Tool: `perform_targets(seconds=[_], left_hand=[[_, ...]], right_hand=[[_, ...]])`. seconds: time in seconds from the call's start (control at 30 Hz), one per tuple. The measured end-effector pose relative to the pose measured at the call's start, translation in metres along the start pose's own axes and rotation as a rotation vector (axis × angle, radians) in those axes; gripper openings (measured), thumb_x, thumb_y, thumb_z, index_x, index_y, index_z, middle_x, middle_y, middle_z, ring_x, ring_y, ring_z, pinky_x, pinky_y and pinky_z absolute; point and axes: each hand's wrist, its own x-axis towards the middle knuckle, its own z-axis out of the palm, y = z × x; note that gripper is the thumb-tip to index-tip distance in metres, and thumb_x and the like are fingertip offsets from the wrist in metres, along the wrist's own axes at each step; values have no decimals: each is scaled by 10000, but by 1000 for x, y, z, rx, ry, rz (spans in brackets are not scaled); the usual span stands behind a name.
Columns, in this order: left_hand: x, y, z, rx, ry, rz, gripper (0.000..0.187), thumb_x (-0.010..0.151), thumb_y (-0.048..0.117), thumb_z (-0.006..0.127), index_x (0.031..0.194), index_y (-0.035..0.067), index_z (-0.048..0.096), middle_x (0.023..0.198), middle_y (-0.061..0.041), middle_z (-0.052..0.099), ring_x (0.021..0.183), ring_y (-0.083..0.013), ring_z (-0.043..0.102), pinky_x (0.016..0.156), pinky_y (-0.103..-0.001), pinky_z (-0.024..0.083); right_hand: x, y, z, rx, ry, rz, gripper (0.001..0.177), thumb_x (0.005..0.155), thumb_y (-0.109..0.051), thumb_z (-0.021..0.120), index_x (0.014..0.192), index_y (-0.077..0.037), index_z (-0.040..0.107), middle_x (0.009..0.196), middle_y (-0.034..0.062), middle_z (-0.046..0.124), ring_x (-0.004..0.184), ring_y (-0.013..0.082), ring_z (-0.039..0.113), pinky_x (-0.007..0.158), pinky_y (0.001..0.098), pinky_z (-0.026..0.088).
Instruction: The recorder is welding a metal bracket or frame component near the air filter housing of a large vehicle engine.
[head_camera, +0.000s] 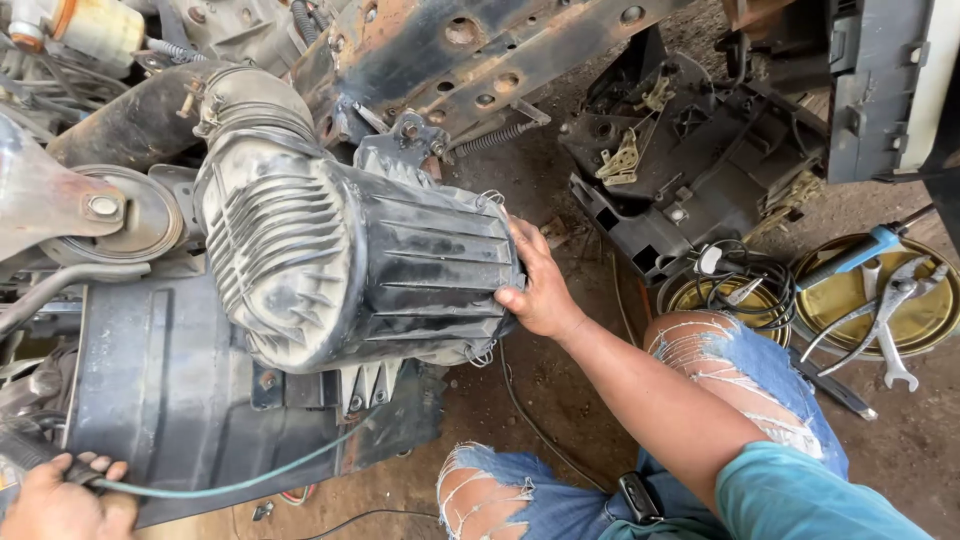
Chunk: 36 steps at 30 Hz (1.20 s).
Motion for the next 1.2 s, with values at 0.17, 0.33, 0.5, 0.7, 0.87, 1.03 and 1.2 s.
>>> perform_targets(seconds=[0.17,0.33,0.5,0.7,0.87,1.03,1.2], left_hand=[[-143,34,109,227,273,396,265,977,-35,548,1235,-57,490,912,-75,634,710,-121,642,577,-310,554],[-149,29,127,352,461,402,433,936,-15,493,1357,-23,390,817,-38,638,585,-76,606,466,-244,531],[-191,65,164,348,447,285,283,996,88,503,1254,-27,491,810,-31,616,564,-87,570,436,-271,433],[-165,46,145,256,373,377,409,991,89,477,1379,-21,405,957,-95,644,655,-136,608,485,-296,462],[-120,28,108,366,427,610,488,954,47,585,1404,-100,465,1298,-223,633,1085,-285,665,966,-370,551],[-98,21,103,659,418,812,524,934,-1,609,1411,-147,448,1391,-355,563,1318,-487,543,1158,-503,381],[-87,46,101,534,441,688,426,983,100,620,1327,-113,488,1298,-285,632,1231,-420,621,1092,-469,441]], right_hand=[[1,-1,-2,-7,-2,-1,1290,753,-990,466,1633,-57,325,1600,251,353,1540,408,341,1261,523,294],[5,-13,-7,-15,-24,32,1288,747,-990,459,1633,-66,321,1582,250,367,1523,399,365,1248,517,306],[4,-16,-7,-3,-28,40,1279,755,-987,462,1637,-72,320,1591,254,360,1529,407,357,1253,521,297],[1,-8,-7,-29,-24,43,1313,738,-1013,433,1642,-70,302,1592,248,343,1509,401,363,1232,514,321],[1,-6,1,-46,-77,4,1331,729,-1037,390,1595,-27,347,1562,226,361,1479,369,385,1211,476,344],[2,-8,4,-58,-9,-93,1269,805,-998,415,1518,52,424,1500,181,464,1427,301,462,1211,397,350],[2,2,6,2,-38,-115,1252,804,-987,452,1513,46,440,1455,131,519,1367,241,496,1189,366,379]])
